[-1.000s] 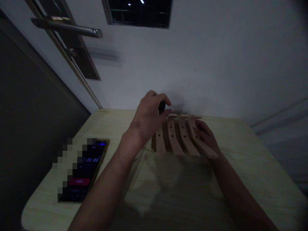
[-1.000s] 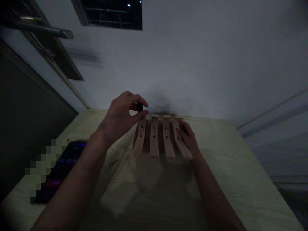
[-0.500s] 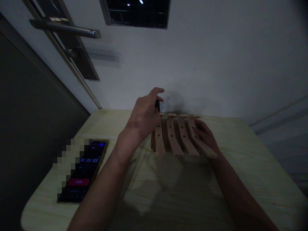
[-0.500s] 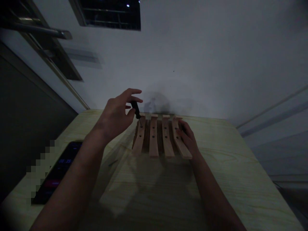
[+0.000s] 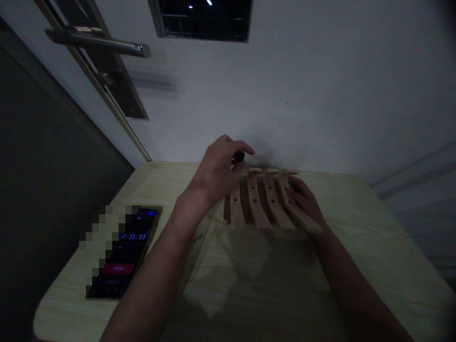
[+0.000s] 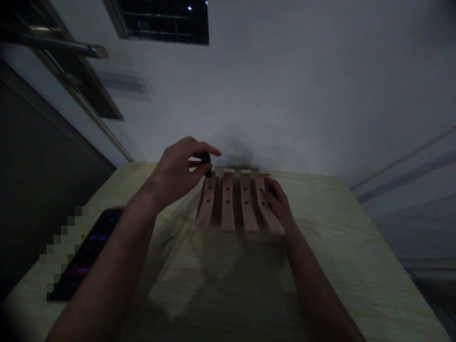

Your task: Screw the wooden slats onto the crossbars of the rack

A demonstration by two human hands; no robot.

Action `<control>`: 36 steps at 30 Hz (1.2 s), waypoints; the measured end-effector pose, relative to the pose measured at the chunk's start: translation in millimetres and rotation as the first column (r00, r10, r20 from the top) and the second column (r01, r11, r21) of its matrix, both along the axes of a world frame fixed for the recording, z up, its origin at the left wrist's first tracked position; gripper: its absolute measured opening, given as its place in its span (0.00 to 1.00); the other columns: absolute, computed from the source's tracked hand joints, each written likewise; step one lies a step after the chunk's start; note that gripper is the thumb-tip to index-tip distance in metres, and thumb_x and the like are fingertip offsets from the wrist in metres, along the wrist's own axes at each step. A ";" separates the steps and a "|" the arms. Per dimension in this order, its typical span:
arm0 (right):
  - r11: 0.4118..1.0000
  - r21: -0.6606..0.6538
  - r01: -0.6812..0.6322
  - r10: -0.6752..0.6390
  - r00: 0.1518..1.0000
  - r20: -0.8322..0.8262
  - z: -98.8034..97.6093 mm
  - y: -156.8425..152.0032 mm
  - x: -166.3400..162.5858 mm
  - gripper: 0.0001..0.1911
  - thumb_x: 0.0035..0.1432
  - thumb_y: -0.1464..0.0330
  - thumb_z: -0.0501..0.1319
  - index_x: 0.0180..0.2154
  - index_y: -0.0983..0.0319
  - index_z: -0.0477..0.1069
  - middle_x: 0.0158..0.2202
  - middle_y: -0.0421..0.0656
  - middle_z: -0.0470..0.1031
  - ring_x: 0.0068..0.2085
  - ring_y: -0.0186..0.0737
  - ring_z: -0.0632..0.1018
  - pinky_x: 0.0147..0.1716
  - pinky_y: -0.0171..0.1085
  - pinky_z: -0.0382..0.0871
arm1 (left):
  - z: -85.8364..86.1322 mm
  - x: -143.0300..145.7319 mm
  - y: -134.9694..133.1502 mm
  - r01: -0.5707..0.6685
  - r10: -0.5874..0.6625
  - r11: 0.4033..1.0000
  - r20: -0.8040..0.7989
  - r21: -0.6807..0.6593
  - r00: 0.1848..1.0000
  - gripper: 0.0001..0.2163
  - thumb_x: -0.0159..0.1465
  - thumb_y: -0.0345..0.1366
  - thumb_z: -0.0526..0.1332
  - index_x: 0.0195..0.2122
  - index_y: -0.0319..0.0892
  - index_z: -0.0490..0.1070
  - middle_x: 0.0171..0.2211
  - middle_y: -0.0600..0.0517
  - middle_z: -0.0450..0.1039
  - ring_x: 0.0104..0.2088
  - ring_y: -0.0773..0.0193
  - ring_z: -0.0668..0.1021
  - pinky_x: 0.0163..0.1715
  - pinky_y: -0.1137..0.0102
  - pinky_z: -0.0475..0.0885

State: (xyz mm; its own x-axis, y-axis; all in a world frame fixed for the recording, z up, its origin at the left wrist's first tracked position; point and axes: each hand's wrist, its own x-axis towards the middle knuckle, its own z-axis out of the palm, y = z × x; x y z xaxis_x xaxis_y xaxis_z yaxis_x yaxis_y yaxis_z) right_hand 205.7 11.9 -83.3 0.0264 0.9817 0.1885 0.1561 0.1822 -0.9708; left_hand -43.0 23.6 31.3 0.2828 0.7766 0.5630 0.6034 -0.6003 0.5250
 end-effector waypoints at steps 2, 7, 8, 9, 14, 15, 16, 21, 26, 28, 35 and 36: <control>1.000 -0.003 0.001 -0.001 1.000 0.003 -1.8 1.4 1.0 0.18 0.51 0.61 0.61 0.46 0.51 0.68 0.51 0.40 0.69 0.54 0.47 0.68 0.57 0.51 0.55 | 1.7 -0.3 -1.0 0.005 -0.005 1.000 -0.003 -0.015 1.000 0.17 0.54 0.20 0.55 0.44 0.42 0.70 0.35 0.52 0.72 0.36 0.67 0.75 0.39 0.69 0.73; 1.000 0.002 0.011 -0.011 1.000 0.018 -2.5 2.2 1.7 0.18 0.50 0.61 0.61 0.46 0.51 0.68 0.50 0.41 0.70 0.53 0.48 0.68 0.57 0.53 0.56 | 1.4 1.6 -1.5 0.014 -0.014 0.999 0.007 -0.037 1.000 0.21 0.54 0.19 0.53 0.48 0.41 0.65 0.35 0.51 0.74 0.36 0.67 0.76 0.36 0.72 0.72; 1.000 0.002 0.015 -0.015 1.000 0.024 -1.5 1.6 1.2 0.18 0.51 0.61 0.61 0.46 0.51 0.68 0.50 0.41 0.69 0.53 0.48 0.68 0.57 0.53 0.56 | 0.8 1.7 -1.3 0.022 -0.022 0.999 0.003 -0.037 1.000 0.19 0.54 0.19 0.53 0.45 0.41 0.66 0.35 0.51 0.74 0.36 0.67 0.76 0.36 0.72 0.72; 1.000 0.003 0.017 -0.017 0.999 0.031 -0.3 0.8 0.6 0.18 0.51 0.61 0.61 0.46 0.51 0.68 0.50 0.40 0.69 0.53 0.48 0.68 0.57 0.53 0.56 | 0.2 1.7 -1.0 0.030 -0.030 0.999 -0.004 -0.038 1.000 0.17 0.55 0.19 0.53 0.43 0.41 0.66 0.35 0.52 0.74 0.36 0.67 0.76 0.35 0.72 0.72; 1.000 0.021 -0.003 0.002 1.000 0.030 2.8 -1.6 -1.6 0.17 0.52 0.62 0.60 0.45 0.50 0.69 0.51 0.40 0.69 0.54 0.47 0.68 0.57 0.52 0.56 | -1.5 2.6 -0.4 0.038 -0.038 0.999 0.002 -0.026 0.999 0.10 0.57 0.23 0.57 0.38 0.41 0.68 0.34 0.52 0.72 0.34 0.67 0.75 0.35 0.71 0.73; 1.000 0.026 -0.005 0.004 1.000 0.030 2.5 -1.4 -1.6 0.16 0.52 0.62 0.60 0.46 0.50 0.69 0.51 0.40 0.69 0.54 0.47 0.68 0.58 0.52 0.55 | -1.5 3.1 -0.3 0.036 -0.036 0.999 0.009 -0.017 0.999 0.08 0.57 0.25 0.58 0.37 0.41 0.68 0.35 0.51 0.71 0.34 0.67 0.74 0.35 0.71 0.73; 0.999 0.032 -0.004 0.003 0.999 0.035 2.0 -1.1 -1.3 0.16 0.53 0.61 0.60 0.46 0.50 0.69 0.51 0.40 0.69 0.55 0.47 0.67 0.58 0.52 0.55 | -1.6 3.6 -0.3 0.033 -0.033 0.999 0.016 -0.008 0.999 0.07 0.56 0.26 0.60 0.36 0.40 0.68 0.35 0.51 0.71 0.34 0.67 0.74 0.35 0.71 0.73; 1.000 0.023 0.013 -0.014 0.999 0.050 -0.8 0.7 0.8 0.17 0.52 0.60 0.60 0.45 0.50 0.69 0.50 0.40 0.69 0.53 0.48 0.68 0.57 0.53 0.55 | -3.0 4.5 0.5 -0.019 0.018 0.999 0.041 0.028 0.999 0.05 0.55 0.27 0.62 0.32 0.41 0.70 0.32 0.52 0.68 0.34 0.67 0.73 0.34 0.71 0.73; 1.000 0.006 0.006 -0.007 0.999 0.033 -0.4 0.4 0.7 0.17 0.52 0.60 0.61 0.45 0.51 0.69 0.50 0.41 0.69 0.52 0.48 0.68 0.57 0.53 0.55 | -2.9 2.8 -0.2 -0.010 0.009 1.000 0.027 0.008 1.000 0.11 0.56 0.25 0.60 0.39 0.43 0.70 0.33 0.52 0.70 0.33 0.67 0.75 0.35 0.71 0.73; 1.000 0.005 0.011 -0.011 0.999 0.032 0.6 0.3 0.2 0.17 0.52 0.60 0.61 0.45 0.51 0.69 0.50 0.41 0.70 0.52 0.48 0.68 0.57 0.53 0.55 | -1.3 2.1 -1.0 0.003 -0.002 1.000 0.028 -0.005 1.000 0.14 0.55 0.24 0.59 0.42 0.43 0.69 0.33 0.53 0.72 0.33 0.67 0.75 0.35 0.71 0.73; 1.000 0.003 0.004 -0.004 0.999 0.035 4.2 -1.7 -1.3 0.18 0.51 0.59 0.61 0.45 0.52 0.69 0.51 0.41 0.69 0.54 0.48 0.68 0.57 0.52 0.56 | 1.8 0.2 -1.6 0.005 -0.003 0.999 0.031 -0.034 1.000 0.14 0.54 0.21 0.55 0.40 0.41 0.68 0.31 0.53 0.74 0.33 0.68 0.76 0.34 0.72 0.72; 1.000 0.006 0.004 -0.005 1.000 0.030 4.2 -2.0 -1.5 0.18 0.51 0.59 0.61 0.45 0.52 0.69 0.51 0.41 0.69 0.54 0.48 0.68 0.57 0.52 0.56 | 1.2 0.1 -1.1 0.018 -0.017 0.999 0.035 -0.035 0.999 0.14 0.54 0.20 0.54 0.39 0.41 0.68 0.32 0.53 0.74 0.33 0.68 0.76 0.34 0.72 0.72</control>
State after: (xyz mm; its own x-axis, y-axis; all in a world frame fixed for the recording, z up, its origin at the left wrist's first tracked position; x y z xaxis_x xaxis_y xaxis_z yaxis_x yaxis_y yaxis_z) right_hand 204.2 10.0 -79.1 0.0249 0.9805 0.1950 0.1864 0.1871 -0.9645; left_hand -42.9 22.5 32.5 0.2774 0.7913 0.5448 0.5739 -0.5913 0.5666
